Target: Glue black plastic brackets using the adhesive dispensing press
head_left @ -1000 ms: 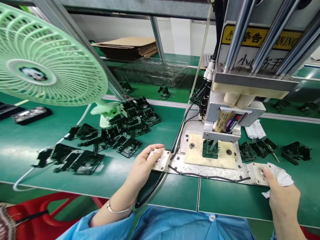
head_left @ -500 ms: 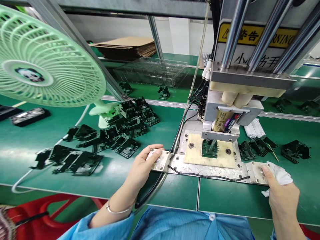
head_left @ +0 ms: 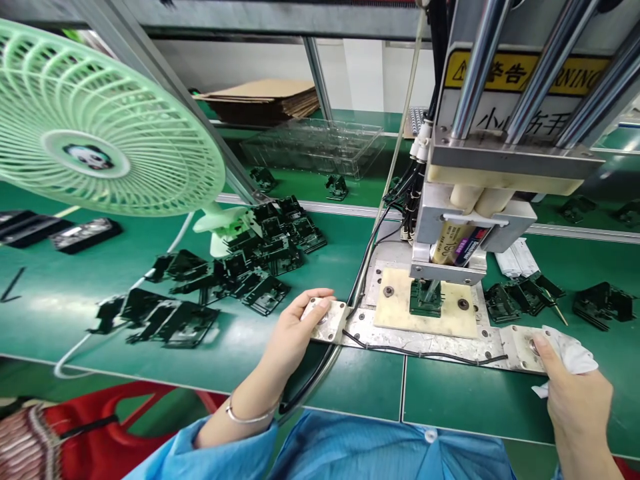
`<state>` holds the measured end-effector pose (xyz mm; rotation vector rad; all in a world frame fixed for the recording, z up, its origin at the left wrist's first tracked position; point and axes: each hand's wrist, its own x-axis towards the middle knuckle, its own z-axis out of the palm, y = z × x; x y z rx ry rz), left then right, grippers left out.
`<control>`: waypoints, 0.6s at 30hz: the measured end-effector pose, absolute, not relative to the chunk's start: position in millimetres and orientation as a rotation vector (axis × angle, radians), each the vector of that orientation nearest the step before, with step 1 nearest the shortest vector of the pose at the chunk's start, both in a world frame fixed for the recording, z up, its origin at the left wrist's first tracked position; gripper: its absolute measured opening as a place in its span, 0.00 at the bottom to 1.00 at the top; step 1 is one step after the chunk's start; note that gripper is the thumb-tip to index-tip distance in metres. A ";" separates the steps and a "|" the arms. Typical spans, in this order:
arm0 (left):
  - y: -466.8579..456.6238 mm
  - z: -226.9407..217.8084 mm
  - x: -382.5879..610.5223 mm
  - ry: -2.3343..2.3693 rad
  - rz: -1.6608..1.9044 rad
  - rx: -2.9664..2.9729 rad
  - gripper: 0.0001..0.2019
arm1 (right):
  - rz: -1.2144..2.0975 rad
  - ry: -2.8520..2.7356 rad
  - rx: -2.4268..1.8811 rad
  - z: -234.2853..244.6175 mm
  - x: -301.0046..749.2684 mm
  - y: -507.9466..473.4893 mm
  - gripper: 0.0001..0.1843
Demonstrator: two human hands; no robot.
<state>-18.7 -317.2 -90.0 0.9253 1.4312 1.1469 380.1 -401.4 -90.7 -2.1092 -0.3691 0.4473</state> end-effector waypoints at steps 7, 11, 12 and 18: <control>-316.4 -91.4 -18.3 1.413 1.147 0.924 0.31 | 0.444 -0.373 -2.090 -94.0 382.1 -401.2 0.36; -317.3 -89.3 -18.4 1.399 1.147 0.919 0.31 | 0.447 -0.377 -2.068 -97.9 383.6 -401.2 0.38; -317.5 -88.8 -18.6 1.399 1.146 0.916 0.31 | 0.443 -0.383 -2.061 -98.8 383.8 -401.3 0.38; -317.1 -88.8 -20.5 1.398 1.149 0.897 0.31 | 0.431 -0.433 -2.010 -102.1 384.3 -401.5 0.37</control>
